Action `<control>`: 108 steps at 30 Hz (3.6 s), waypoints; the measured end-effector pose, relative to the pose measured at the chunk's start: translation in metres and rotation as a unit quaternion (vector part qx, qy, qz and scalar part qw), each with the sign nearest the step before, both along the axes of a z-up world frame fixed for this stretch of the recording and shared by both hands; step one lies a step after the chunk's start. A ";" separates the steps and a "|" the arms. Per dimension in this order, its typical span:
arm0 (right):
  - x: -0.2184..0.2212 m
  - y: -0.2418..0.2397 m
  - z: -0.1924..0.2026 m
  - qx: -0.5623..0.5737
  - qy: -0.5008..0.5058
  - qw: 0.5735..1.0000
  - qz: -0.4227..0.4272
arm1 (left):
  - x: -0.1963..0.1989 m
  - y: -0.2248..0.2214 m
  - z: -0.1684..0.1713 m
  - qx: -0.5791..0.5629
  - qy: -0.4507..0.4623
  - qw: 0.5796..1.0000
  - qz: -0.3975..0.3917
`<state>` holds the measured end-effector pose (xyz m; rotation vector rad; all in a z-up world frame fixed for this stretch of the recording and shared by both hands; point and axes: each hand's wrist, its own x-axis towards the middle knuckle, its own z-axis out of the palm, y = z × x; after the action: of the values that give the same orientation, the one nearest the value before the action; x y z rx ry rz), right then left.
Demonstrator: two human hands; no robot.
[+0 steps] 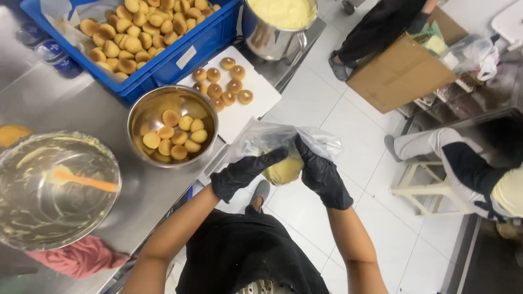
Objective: Fill small baked pastries with cream using a piping bag.
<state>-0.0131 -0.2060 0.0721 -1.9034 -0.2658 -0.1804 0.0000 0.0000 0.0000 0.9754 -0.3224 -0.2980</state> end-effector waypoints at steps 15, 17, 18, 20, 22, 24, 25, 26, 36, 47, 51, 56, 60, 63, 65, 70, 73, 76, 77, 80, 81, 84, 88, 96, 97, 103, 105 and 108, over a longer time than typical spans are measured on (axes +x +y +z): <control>0.178 -0.041 -0.020 0.179 0.081 0.927 0.320 | 0.193 -0.004 0.163 0.641 -0.429 0.636 0.008; 0.200 0.005 -0.012 0.266 0.148 0.906 0.293 | 0.206 0.048 0.144 0.598 -0.305 0.740 -0.044; 0.210 0.029 -0.008 0.353 0.206 0.878 0.248 | 0.212 0.074 0.135 0.532 -0.186 0.820 -0.103; 0.242 0.063 -0.008 0.439 0.228 0.846 0.201 | 0.214 0.145 0.097 0.420 -0.161 0.891 -0.061; 0.266 0.084 -0.017 0.519 0.252 0.804 0.144 | 0.200 0.196 0.073 0.296 -0.135 0.945 -0.022; 0.294 0.098 -0.033 0.566 0.210 0.787 0.127 | 0.178 0.230 0.068 0.196 -0.003 0.974 0.115; 0.301 0.105 -0.034 0.568 0.213 0.785 0.131 | 0.174 0.239 0.051 0.200 -0.001 0.972 0.119; 0.308 0.111 -0.035 0.572 0.208 0.779 0.148 | 0.168 0.249 0.033 0.169 0.045 0.968 0.180; 0.351 0.128 -0.008 0.621 0.146 0.685 0.351 | 0.116 0.196 -0.039 0.247 0.033 0.965 0.085; 0.454 -0.120 -0.020 0.434 -0.340 0.834 -0.004 | 0.122 0.217 0.010 0.261 0.086 0.937 0.214; 0.447 -0.122 -0.043 0.543 -0.171 0.810 -0.138 | 0.128 0.205 0.005 0.332 0.073 0.919 0.201; 0.446 -0.141 -0.063 0.543 -0.060 0.828 -0.126 | 0.134 0.192 0.002 0.396 0.077 0.893 0.201; 0.465 -0.184 -0.101 0.556 -0.036 0.822 -0.119 | 0.130 0.185 -0.013 0.461 0.141 0.858 0.177; 0.457 -0.165 -0.085 0.548 -0.027 0.824 -0.143 | 0.113 0.186 -0.059 0.588 0.118 0.789 0.135; 0.453 -0.159 -0.078 0.559 -0.014 0.811 -0.171 | 0.105 0.187 -0.084 0.649 0.105 0.745 0.112; 0.448 -0.153 -0.075 0.550 -0.033 0.808 -0.208 | 0.104 0.191 -0.108 0.709 0.102 0.693 0.083; 0.448 -0.146 -0.064 0.582 -0.042 0.785 -0.208 | 0.110 0.186 -0.101 0.714 0.124 0.685 0.073; 0.460 -0.173 -0.093 0.579 -0.073 0.803 -0.121 | 0.109 0.186 -0.103 0.732 0.137 0.664 0.062; 0.464 -0.178 -0.098 0.586 -0.072 0.796 -0.131 | 0.108 0.187 -0.106 0.729 0.143 0.666 0.063; 0.471 -0.183 -0.106 0.571 -0.076 0.803 -0.151 | 0.108 0.184 -0.101 0.722 0.164 0.670 0.063; 0.473 -0.183 -0.106 0.549 -0.083 0.817 -0.159 | 0.109 0.182 -0.096 0.717 0.175 0.672 0.062; 0.471 -0.184 -0.106 0.545 -0.086 0.823 -0.133 | 0.101 0.185 -0.110 0.721 0.159 0.671 0.065; 0.463 -0.186 -0.106 0.519 -0.121 0.834 -0.144 | 0.104 0.181 -0.099 0.728 0.167 0.663 0.045; 0.464 -0.211 -0.105 0.496 -0.123 0.858 -0.053 | 0.099 0.185 -0.110 0.721 0.097 0.680 0.096; 0.456 -0.208 -0.096 0.496 -0.124 0.858 -0.053 | 0.099 0.185 -0.110 0.721 0.096 0.680 0.096; 0.420 -0.148 -0.039 0.459 -0.206 0.853 -0.141 | 0.099 0.188 -0.113 0.707 0.090 0.693 0.113; 0.422 -0.130 -0.021 0.523 -0.122 0.799 -0.270 | 0.100 0.188 -0.114 0.706 0.088 0.694 0.109; 0.431 -0.164 -0.060 0.499 -0.160 0.833 -0.175 | 0.103 0.184 -0.112 0.720 0.051 0.683 0.116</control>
<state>0.4180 -0.3696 0.0125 -0.8408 -0.0112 -0.7386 0.1034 0.1839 -0.1116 2.5431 0.2552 -0.3521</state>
